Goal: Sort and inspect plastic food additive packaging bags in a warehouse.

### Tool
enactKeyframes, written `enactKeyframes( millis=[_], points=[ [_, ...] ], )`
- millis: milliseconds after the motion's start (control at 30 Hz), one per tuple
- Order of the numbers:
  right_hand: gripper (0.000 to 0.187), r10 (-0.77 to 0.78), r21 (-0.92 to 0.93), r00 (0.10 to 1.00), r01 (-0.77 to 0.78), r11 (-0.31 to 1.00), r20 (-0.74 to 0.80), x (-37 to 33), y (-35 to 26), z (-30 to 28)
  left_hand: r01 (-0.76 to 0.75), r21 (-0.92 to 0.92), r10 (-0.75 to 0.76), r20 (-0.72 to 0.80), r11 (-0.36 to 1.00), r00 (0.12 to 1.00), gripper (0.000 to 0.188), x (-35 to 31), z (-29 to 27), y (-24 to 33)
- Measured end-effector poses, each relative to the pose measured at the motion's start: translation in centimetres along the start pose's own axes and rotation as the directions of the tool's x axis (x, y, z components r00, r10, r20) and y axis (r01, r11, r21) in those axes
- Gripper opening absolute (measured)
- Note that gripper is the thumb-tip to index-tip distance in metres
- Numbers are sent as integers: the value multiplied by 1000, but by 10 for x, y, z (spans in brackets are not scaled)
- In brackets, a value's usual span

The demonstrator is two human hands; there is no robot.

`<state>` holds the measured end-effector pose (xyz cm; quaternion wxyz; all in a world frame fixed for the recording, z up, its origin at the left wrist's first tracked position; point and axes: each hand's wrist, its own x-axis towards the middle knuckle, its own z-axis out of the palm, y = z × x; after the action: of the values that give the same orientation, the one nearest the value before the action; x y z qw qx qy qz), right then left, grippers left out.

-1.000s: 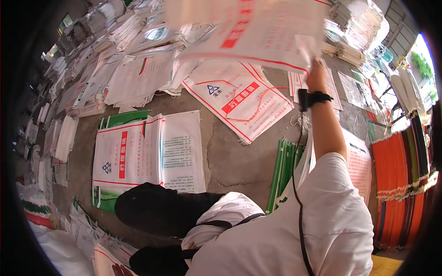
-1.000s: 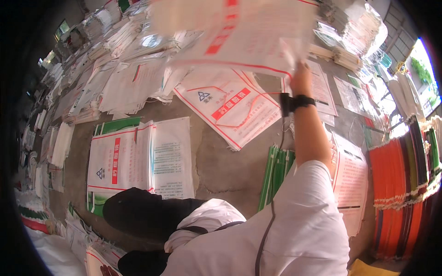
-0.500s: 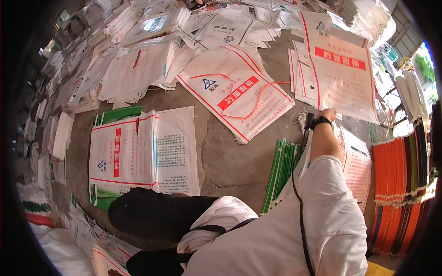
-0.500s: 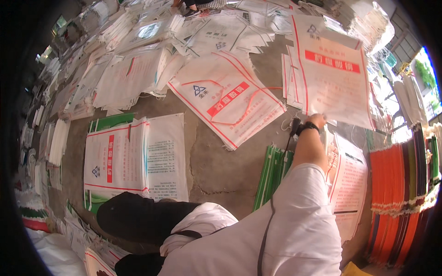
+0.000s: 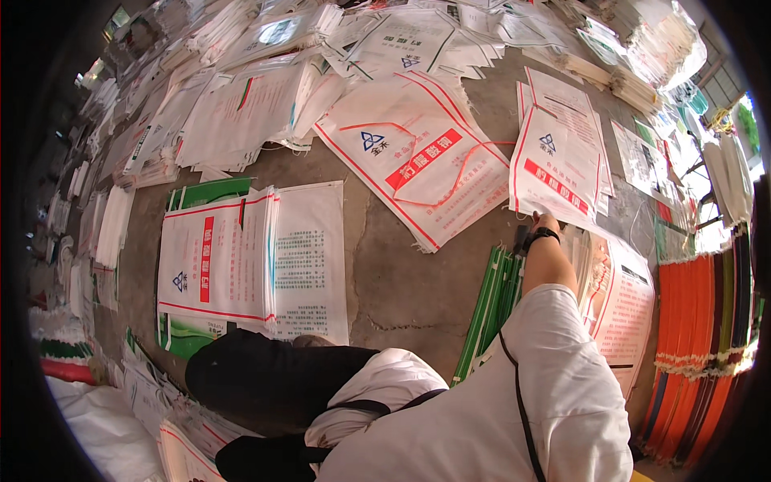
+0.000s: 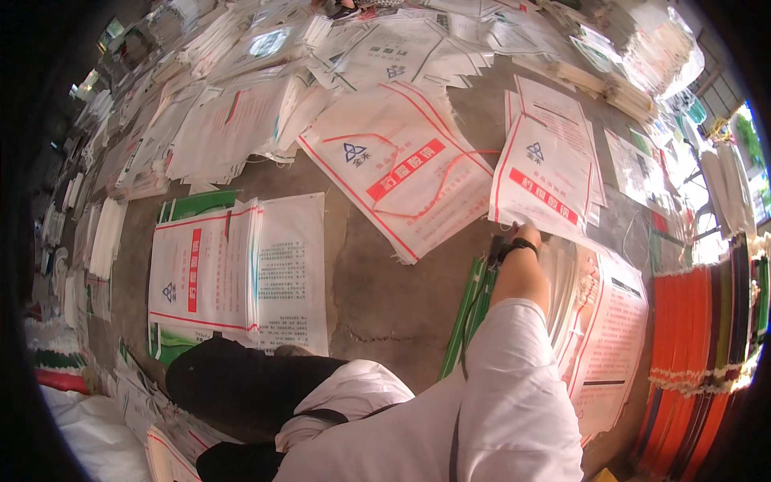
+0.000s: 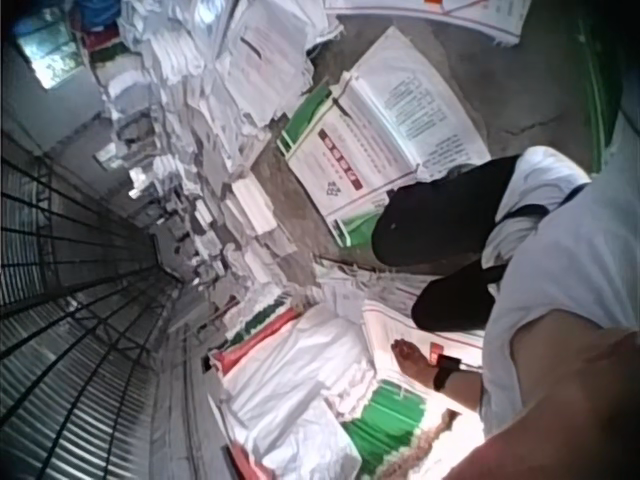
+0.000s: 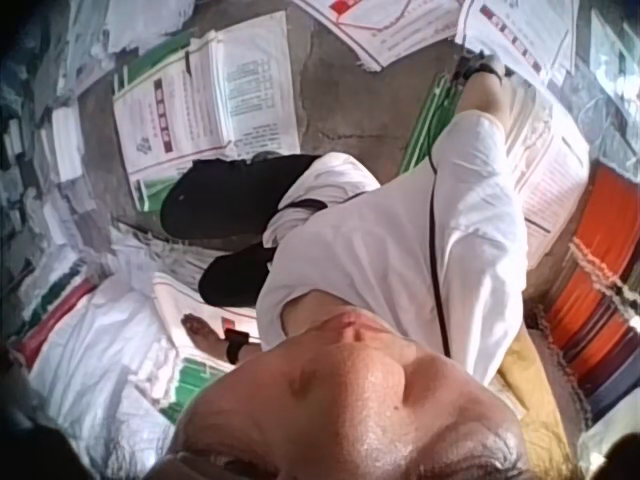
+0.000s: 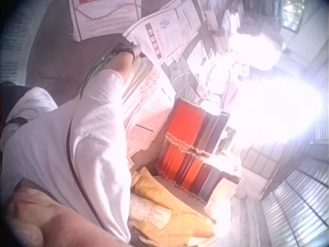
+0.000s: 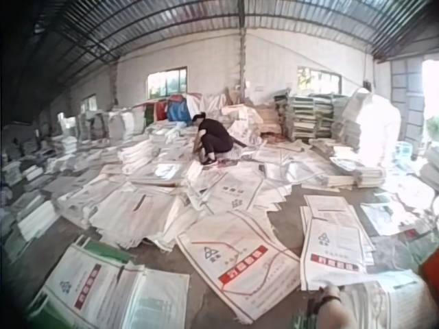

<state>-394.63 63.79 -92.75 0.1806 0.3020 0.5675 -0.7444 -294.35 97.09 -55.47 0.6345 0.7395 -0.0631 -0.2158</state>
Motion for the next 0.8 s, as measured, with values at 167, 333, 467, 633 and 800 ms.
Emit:
enactKeyframes(
  millis=[167, 333, 467, 633, 800],
  points=[
    [26, -456, -519, 853, 518, 680, 253, 6, -12, -8, -8, 19, 8, 12, 1000, 1000, 52, -1, 0, -1],
    [25, -677, -651, 472, 759, -14, 565, -49, -63, 6, -32, 40, 31, 13, 999, 999, 52, -8, -5, 4],
    [15, -768, -454, -23, 795, -403, 640, -44, -150, 17, -26, 42, 23, 56, 999, 998, 51, 7, -2, -3],
    [28, -846, -711, 287, 688, -145, 450, -9, -182, -31, -43, 57, 41, 43, 997, 998, 51, -5, 0, -3],
    [27, -454, -654, 743, -29, -756, 492, 15, -109, -82, -60, 65, 57, 46, 996, 997, 51, -13, 1, -5]
  ],
)
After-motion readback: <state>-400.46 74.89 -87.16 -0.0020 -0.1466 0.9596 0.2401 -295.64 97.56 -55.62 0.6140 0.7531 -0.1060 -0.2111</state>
